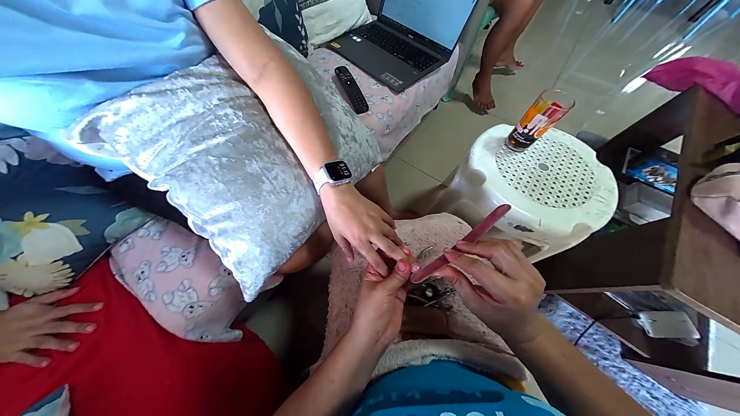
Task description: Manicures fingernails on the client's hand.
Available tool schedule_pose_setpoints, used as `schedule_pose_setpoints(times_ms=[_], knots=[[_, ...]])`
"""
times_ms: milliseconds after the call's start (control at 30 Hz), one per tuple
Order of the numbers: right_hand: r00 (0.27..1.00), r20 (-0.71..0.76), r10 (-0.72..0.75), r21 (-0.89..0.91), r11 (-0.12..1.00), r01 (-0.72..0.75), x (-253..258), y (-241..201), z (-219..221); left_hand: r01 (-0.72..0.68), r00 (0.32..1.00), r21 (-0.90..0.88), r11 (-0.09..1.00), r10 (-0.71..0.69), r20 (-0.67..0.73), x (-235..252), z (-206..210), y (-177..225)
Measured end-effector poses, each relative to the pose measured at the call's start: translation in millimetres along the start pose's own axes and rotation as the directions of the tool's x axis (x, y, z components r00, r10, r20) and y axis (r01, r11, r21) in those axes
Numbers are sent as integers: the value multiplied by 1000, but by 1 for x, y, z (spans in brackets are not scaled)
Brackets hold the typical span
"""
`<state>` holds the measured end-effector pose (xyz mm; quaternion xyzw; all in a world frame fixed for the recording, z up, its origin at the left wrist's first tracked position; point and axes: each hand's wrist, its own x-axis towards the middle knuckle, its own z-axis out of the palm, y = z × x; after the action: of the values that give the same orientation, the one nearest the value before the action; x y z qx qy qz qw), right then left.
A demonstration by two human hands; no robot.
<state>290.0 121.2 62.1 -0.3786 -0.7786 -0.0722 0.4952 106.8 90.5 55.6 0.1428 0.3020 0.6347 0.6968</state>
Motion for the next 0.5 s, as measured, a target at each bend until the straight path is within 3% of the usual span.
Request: schedule_pose_setpoints(times_ms=[500], knots=[[1000, 0, 22, -35, 999, -22, -5, -8, 5, -1, 998, -20, 1000, 0, -65, 2, 2, -2]])
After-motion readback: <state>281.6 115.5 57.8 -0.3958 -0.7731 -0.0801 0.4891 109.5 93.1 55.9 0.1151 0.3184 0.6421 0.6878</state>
